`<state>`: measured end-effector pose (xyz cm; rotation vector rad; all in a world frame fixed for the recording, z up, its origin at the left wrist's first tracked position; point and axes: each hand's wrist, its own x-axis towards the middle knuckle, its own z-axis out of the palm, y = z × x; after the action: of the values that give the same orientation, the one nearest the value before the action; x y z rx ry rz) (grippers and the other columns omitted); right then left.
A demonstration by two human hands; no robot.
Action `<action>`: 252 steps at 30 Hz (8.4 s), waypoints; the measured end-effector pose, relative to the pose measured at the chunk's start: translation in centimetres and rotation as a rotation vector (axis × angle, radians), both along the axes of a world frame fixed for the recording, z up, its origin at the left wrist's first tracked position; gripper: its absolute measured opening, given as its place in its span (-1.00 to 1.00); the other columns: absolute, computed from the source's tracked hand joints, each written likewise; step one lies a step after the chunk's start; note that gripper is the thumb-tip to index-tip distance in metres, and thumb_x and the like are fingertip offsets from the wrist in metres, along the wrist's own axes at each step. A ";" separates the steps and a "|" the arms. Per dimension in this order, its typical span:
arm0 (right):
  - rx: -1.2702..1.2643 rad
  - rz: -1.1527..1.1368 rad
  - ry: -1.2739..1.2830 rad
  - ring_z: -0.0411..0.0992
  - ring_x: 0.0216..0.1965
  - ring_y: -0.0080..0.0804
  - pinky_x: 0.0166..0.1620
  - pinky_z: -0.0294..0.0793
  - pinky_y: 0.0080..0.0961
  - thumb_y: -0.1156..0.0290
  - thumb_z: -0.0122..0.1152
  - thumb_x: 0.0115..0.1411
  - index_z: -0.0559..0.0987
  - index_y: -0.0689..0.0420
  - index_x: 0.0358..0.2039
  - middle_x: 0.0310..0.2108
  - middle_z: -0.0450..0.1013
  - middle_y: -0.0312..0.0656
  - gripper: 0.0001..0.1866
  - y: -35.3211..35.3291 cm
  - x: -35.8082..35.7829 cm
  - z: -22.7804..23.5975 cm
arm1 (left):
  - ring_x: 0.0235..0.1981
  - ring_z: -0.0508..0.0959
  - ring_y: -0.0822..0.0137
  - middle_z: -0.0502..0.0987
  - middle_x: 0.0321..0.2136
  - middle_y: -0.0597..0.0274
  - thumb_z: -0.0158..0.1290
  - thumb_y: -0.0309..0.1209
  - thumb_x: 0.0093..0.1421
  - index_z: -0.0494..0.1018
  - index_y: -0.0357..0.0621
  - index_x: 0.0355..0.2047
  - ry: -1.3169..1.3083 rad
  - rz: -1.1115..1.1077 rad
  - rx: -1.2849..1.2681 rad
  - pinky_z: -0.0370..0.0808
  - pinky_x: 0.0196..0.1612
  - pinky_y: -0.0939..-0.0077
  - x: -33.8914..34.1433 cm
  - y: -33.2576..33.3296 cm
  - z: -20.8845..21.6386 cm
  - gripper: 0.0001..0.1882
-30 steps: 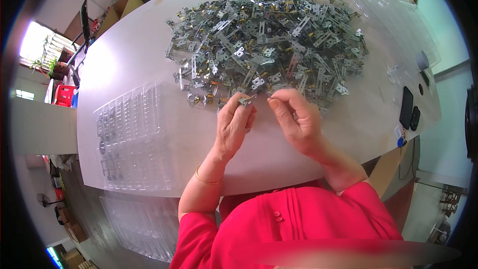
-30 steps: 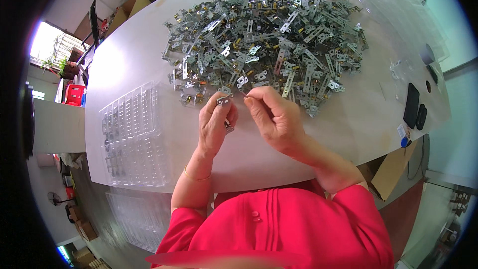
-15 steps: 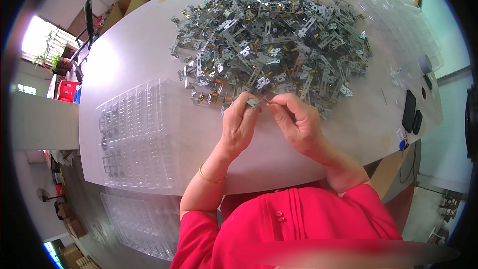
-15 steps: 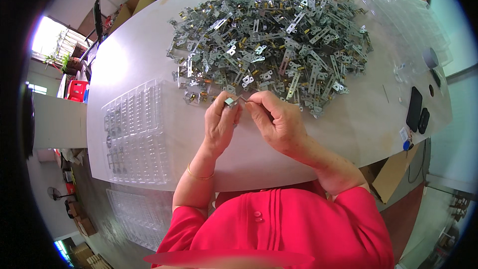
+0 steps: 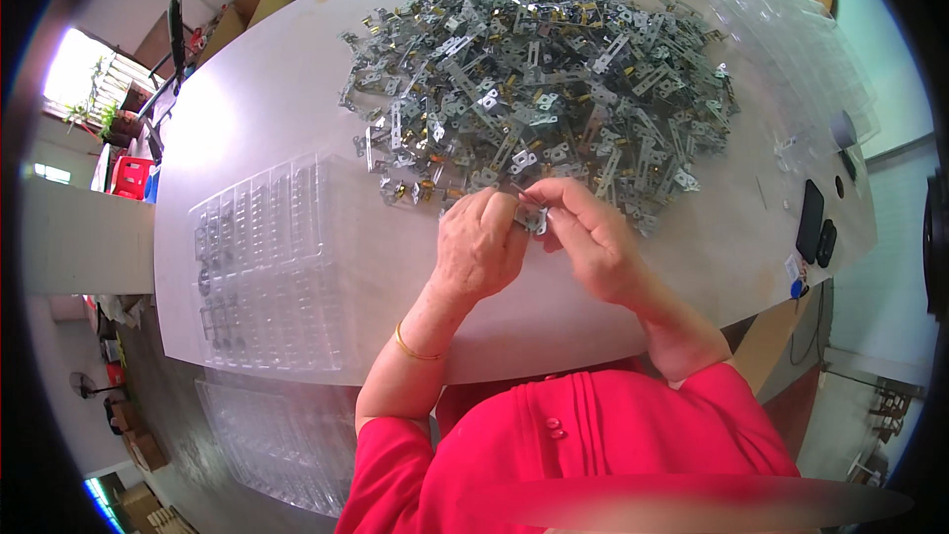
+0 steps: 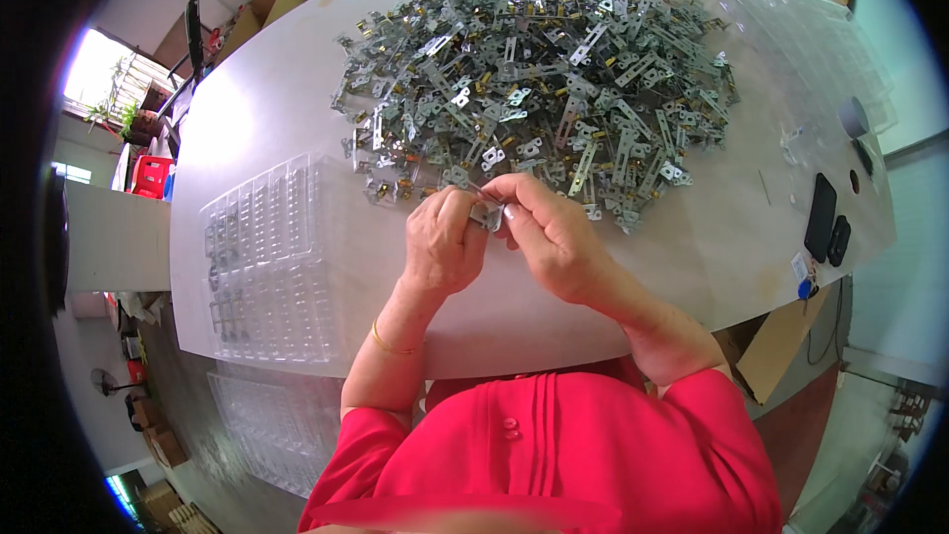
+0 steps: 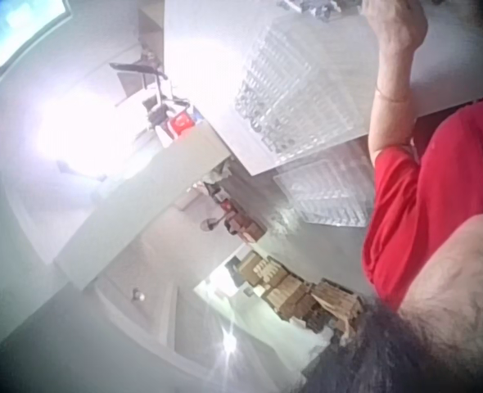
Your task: The person picks up a metal bracket from a pile, inserts a small metal pin into it by hand, and places the assembled piece into a plastic tray, repeating the process for multiple items.
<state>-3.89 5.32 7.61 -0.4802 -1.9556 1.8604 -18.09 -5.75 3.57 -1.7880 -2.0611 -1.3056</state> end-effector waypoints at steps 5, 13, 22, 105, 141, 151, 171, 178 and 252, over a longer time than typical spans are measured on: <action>-0.016 0.027 0.006 0.38 -0.40 -0.61 -0.27 0.44 -0.59 0.49 0.10 0.38 0.54 0.19 -0.10 -0.34 0.48 -0.30 -0.86 0.9 0.4 -0.9 | -0.57 0.43 0.07 0.35 -0.58 0.13 0.09 -0.57 -0.02 0.32 -0.19 -0.48 0.081 -0.036 0.040 0.38 -0.47 0.23 0.5 0.4 0.5 -0.85; 0.447 -0.059 0.238 0.42 -0.21 -0.55 -0.21 0.45 -0.60 0.55 0.21 0.32 0.55 0.15 -0.15 -0.06 0.46 -0.16 -0.89 1.1 -0.2 -1.2 | -0.59 0.42 0.10 0.36 -0.59 0.16 0.10 -0.58 -0.06 0.35 -0.17 -0.49 0.115 -0.082 0.031 0.37 -0.50 0.24 0.9 0.4 0.3 -0.85; 0.184 -0.050 0.129 0.40 -0.29 -0.65 -0.22 0.47 -0.60 0.53 0.19 0.36 0.52 0.19 -0.16 -0.28 0.48 -0.27 -0.92 0.1 0.0 -0.9 | -0.59 0.45 0.13 0.43 -0.58 0.20 0.17 -0.59 -0.07 0.42 -0.15 -0.40 0.136 0.144 0.154 0.40 -0.49 0.30 0.5 0.1 -0.4 -0.79; 0.055 -0.130 0.378 0.45 -0.23 -0.49 -0.02 0.46 -0.50 0.32 -0.05 0.50 0.45 0.17 -0.14 -0.15 0.53 -0.11 -0.81 3.8 1.3 -2.5 | -0.23 0.50 0.46 0.49 -0.24 0.25 0.06 -0.51 0.36 0.36 -0.25 -0.18 -1.059 -0.583 0.078 0.49 -0.12 0.51 -0.1 -0.2 1.3 -0.89; -0.009 0.337 0.111 0.39 -0.40 -0.61 -0.29 0.44 -0.63 0.39 0.12 0.43 0.50 0.16 -0.25 -0.34 0.43 -0.31 -0.87 -6.6 -3.2 -4.8 | -0.32 0.68 0.31 0.63 -0.40 0.11 0.19 -0.51 0.17 0.52 -0.24 -0.28 -0.295 0.735 0.080 0.59 -0.19 0.41 -4.2 -19.6 4.6 -0.88; 0.251 0.416 0.065 0.37 -0.50 -0.57 -0.43 0.36 -0.59 0.39 0.21 0.38 0.51 0.20 -0.31 -0.46 0.43 -0.27 -0.84 -7.4 -3.5 -6.8 | -0.29 0.60 -0.02 0.58 -0.38 -0.08 0.19 -0.38 0.11 0.55 -0.28 -0.39 0.006 1.274 -0.470 0.53 -0.12 0.12 -12.3 -33.4 5.2 -0.81; 0.316 0.427 0.077 0.37 -0.52 -0.43 -0.43 0.35 -0.50 0.49 0.23 0.32 0.51 0.19 -0.32 -0.47 0.42 -0.21 -0.91 -7.3 -3.6 -5.9 | -0.23 0.67 -0.08 0.65 -0.33 -0.16 0.20 -0.33 0.06 0.66 -0.30 -0.38 -0.072 1.270 -0.893 0.59 -0.07 0.12 -15.2 -32.9 3.8 -0.75; 0.322 0.417 0.049 0.35 -0.52 -0.39 -0.43 0.34 -0.48 0.51 0.25 0.31 0.52 0.18 -0.30 -0.48 0.41 -0.18 -0.93 -7.2 -3.3 -5.4 | -0.18 0.66 -0.09 0.65 -0.29 -0.12 0.20 -0.31 0.07 0.65 -0.30 -0.36 -0.088 1.287 -0.941 0.58 -0.05 0.13 -15.5 -32.6 3.4 -0.74; 0.686 0.296 0.203 0.52 -0.13 -0.04 -0.08 0.49 -0.17 0.62 0.15 0.14 0.61 0.16 -0.17 -0.24 0.55 -0.03 -0.76 -5.4 -3.1 -7.7 | -0.33 0.51 0.12 0.49 -0.43 0.20 0.29 -0.40 0.08 0.48 -0.12 -0.43 0.296 0.273 -0.118 0.38 -0.18 0.21 0.6 6.1 2.7 -0.81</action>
<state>-7.03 -0.07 -0.11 0.2055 -2.4267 1.1863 -17.46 0.37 6.25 -1.5580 -2.1520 -0.8113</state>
